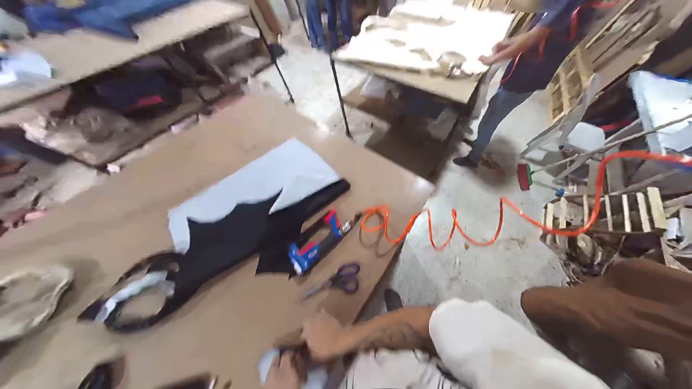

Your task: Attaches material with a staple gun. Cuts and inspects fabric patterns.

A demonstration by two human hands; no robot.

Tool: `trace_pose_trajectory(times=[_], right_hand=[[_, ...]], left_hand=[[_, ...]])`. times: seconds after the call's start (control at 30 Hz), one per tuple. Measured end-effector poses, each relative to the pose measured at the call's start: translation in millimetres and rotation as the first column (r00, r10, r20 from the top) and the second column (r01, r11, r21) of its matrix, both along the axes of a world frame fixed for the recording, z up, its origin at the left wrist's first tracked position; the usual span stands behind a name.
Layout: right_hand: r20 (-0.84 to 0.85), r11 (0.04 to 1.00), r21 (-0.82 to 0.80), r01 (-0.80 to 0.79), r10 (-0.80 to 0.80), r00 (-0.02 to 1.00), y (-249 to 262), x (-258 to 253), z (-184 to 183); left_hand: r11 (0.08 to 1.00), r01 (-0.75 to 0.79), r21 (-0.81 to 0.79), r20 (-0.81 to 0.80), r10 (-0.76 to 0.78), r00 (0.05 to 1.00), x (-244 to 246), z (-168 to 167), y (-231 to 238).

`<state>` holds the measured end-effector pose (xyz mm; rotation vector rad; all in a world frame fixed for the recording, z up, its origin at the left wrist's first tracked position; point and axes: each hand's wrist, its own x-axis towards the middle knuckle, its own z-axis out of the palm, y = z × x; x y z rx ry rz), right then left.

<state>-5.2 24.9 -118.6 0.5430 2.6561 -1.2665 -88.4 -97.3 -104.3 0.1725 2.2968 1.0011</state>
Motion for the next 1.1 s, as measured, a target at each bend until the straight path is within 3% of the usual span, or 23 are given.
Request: trace_pose_trajectory(times=[0.03,0.1,0.17,0.33,0.5,0.63,0.73,0.9,1.0,1.1], right_hand=[[0.007,1.0,-0.019,-0.01,0.01,1.0,-8,-2,-2],[0.003,0.999,0.048,0.008,-0.009,1.0,22,-7,-3],[0.024,0.998,0.054,0.01,-0.011,1.0,10,-7,-2],[-0.026,0.996,0.076,0.046,-0.044,0.999,7,-8,-8],[-0.099,0.988,0.139,0.066,-0.053,0.994,3,12,0],[-0.05,0.989,0.139,0.057,-0.05,0.997,-1,-2,-19],[-0.086,0.99,0.124,0.063,-0.053,0.995,1,8,-19],[-0.158,0.988,0.13,0.081,-0.06,0.986,-9,32,-17],[-0.152,0.974,0.181,0.134,-0.107,0.983,-14,31,-22],[-0.156,0.961,0.218,0.171,-0.138,0.978,-22,34,-28]], left_hand=[[0.997,0.013,-0.072,-0.013,-0.014,1.0,2,4,-9],[0.987,0.109,-0.121,-0.024,-0.113,0.993,-5,0,19],[0.961,0.165,-0.223,-0.034,-0.177,0.984,-7,-4,6],[0.895,0.245,-0.372,-0.206,-0.337,0.919,-9,-8,15],[0.927,0.286,-0.244,-0.248,-0.345,0.906,5,-1,-1],[0.974,0.123,-0.19,-0.194,-0.16,0.968,9,-22,-25],[1.0,-0.014,-0.016,-0.279,0.01,0.96,15,-40,-22],[0.982,-0.006,0.188,-0.551,0.111,0.827,25,-68,-24],[0.997,0.069,0.019,-0.771,-0.03,0.636,19,-75,-29],[0.987,0.157,-0.019,-0.769,-0.115,0.629,18,-82,-36]])
